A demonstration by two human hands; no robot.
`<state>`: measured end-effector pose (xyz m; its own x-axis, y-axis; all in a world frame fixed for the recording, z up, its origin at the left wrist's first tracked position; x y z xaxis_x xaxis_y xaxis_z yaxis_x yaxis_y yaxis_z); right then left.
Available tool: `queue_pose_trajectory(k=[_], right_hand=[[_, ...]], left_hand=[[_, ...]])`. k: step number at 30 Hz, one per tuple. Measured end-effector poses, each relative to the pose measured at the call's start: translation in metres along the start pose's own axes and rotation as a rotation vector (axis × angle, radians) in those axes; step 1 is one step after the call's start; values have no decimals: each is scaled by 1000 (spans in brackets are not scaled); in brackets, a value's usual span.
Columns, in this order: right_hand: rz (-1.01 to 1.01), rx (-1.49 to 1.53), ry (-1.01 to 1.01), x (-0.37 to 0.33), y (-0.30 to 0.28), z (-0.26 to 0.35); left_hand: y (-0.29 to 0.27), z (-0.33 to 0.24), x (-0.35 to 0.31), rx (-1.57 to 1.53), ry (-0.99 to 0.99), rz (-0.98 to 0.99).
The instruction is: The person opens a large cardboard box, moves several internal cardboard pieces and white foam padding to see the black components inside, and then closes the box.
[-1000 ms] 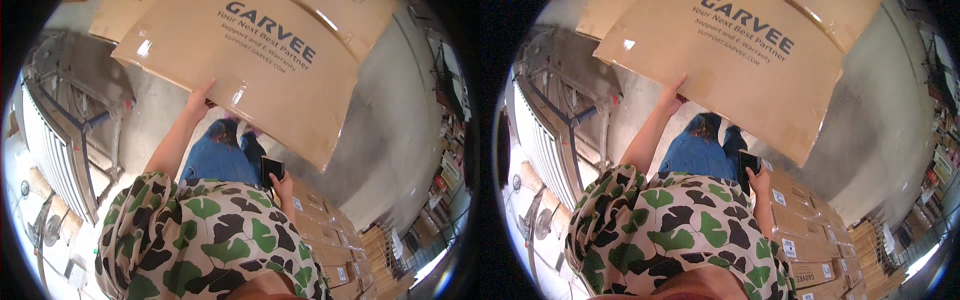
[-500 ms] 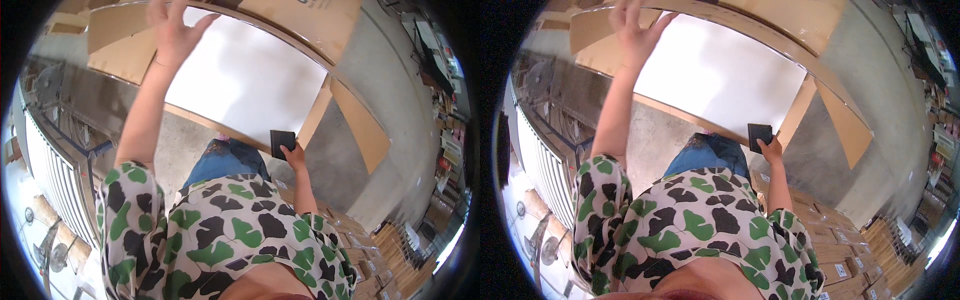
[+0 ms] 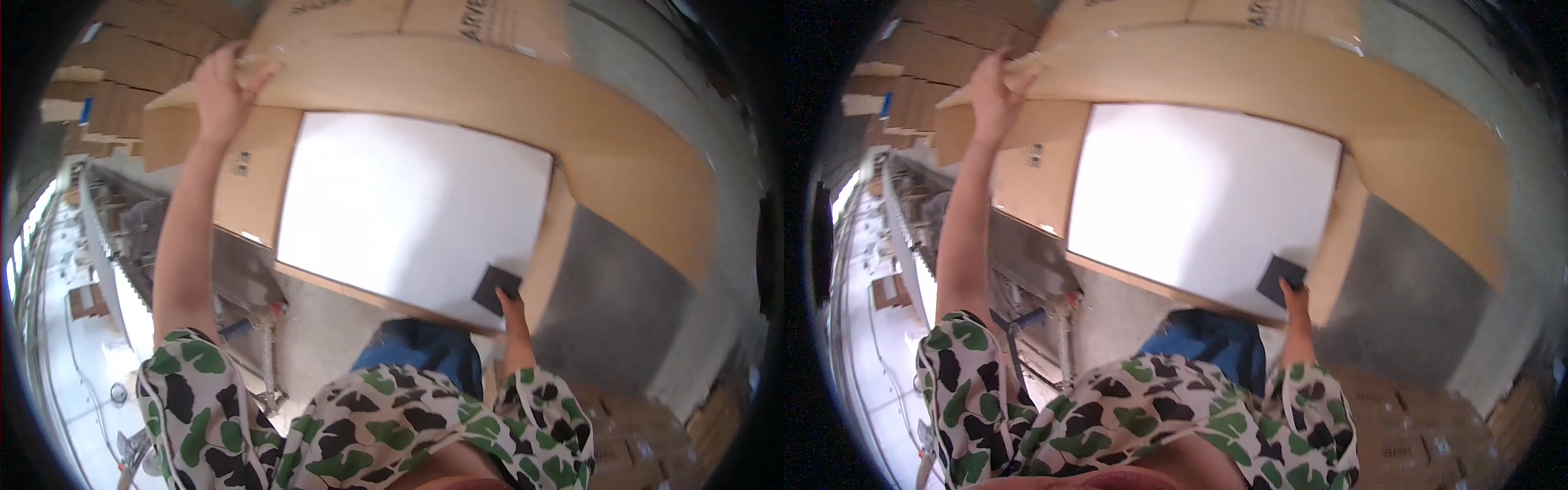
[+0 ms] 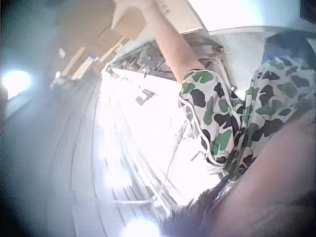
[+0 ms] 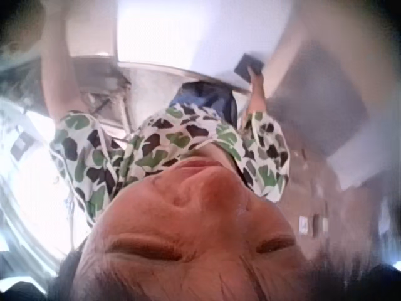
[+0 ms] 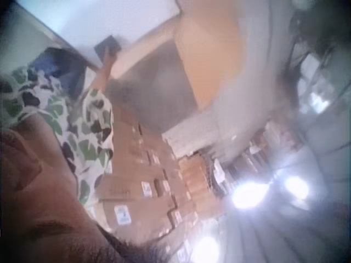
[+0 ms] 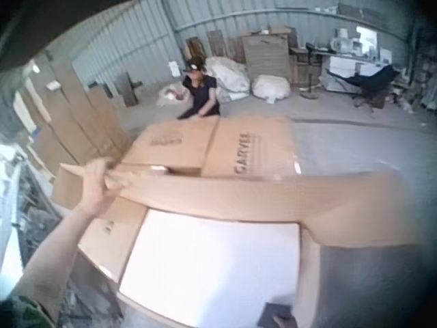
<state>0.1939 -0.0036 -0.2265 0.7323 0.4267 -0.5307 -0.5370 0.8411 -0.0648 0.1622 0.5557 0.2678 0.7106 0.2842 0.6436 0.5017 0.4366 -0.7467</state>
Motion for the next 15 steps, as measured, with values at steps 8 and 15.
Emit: queue_pose_trajectory(k=[8, 15], right_hand=[[-170, -255, 22, -3, -38, -112], [-100, -378, 101, -10, -16, -83]], left_hand=[[-3, -35, 4, -80, -43, 7], [-30, -21, -26, -23, -73, 34]])
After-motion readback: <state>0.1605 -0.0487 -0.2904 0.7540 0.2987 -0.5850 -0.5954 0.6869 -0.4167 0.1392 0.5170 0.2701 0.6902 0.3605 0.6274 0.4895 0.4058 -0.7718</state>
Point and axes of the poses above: each hand's wrist, its own x-axis towards the middle knuckle, its own y-axis out of the palm, z = x × y, the point moved 5 cm from there along x, towards the middle knuckle, and after that the axes turned 13 degrees about -y, right-handed, at the moved point
